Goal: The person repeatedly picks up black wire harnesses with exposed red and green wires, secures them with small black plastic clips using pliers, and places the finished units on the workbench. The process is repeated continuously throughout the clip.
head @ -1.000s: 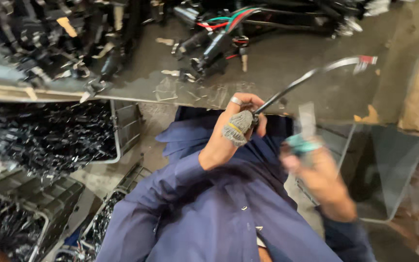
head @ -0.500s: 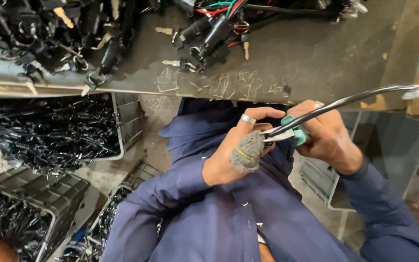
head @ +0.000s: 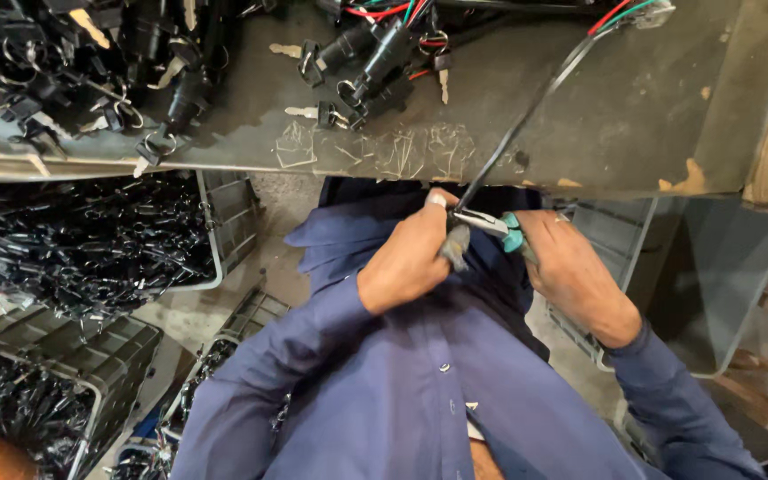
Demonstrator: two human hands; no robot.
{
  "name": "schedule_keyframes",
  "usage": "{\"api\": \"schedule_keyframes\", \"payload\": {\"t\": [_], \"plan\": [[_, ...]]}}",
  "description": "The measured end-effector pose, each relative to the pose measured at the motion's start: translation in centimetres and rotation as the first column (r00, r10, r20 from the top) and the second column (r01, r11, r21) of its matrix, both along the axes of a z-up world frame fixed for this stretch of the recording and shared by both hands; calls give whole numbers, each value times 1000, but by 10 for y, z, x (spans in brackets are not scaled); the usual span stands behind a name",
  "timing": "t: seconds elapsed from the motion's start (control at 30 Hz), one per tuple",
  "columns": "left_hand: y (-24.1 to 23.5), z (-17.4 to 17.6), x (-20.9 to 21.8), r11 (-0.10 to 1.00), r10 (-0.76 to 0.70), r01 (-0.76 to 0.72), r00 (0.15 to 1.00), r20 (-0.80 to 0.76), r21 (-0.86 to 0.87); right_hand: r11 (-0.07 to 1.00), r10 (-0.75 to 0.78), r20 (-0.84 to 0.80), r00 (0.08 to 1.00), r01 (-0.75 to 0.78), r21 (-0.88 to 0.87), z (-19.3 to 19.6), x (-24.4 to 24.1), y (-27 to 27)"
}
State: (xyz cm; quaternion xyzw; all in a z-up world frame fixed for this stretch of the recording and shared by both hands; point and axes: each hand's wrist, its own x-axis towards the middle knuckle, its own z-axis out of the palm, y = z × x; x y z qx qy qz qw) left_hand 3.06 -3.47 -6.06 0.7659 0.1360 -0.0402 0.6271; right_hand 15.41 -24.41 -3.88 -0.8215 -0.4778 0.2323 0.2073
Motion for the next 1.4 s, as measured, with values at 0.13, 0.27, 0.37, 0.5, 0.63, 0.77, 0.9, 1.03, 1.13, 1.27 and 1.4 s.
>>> {"api": "schedule_keyframes", "payload": {"t": [0.13,0.27,0.37,0.5,0.63,0.77,0.9,1.03,1.13,1.27,1.4], "plan": [[8,-4,2,985,-11,8,1000,-12,-171,994,10,49,999,-15,107,-9,2,-1],[15,-6,4,988,-35,35,999,0,-149,990,63,-128,990,-46,136,-32,10,-7],[13,-7,-4,999,-37,37,997,-64,0,993,30,-216,976,-5,114,-54,6,-10],[-2,-7,-10,938,28,-14,999,-36,348,985,-77,-160,984,99,139,-65,-5,-9],[-17,-4,-6,809,129,-75,990,-52,583,977,-173,-82,982,182,116,-46,-24,0],[-15,-2,-3,714,154,-73,987,-54,696,959,-284,-145,948,281,-44,-19,-33,11],[-4,-1,-10,790,105,-149,989,108,594,968,-252,-382,889,235,-92,-5,-26,15],[-3,6,-9,762,104,-60,994,-31,645,980,-163,-489,857,198,20,-13,-28,14],[-3,13,-4,746,104,-24,991,-80,666,964,-244,-488,838,266,-25,-28,-41,11],[15,17,-11,911,-37,97,987,-156,401,939,-282,-371,885,334,84,-53,-53,13],[28,32,-17,808,-181,172,983,40,-564,872,-78,-203,976,166,461,-66,-37,12]]}}
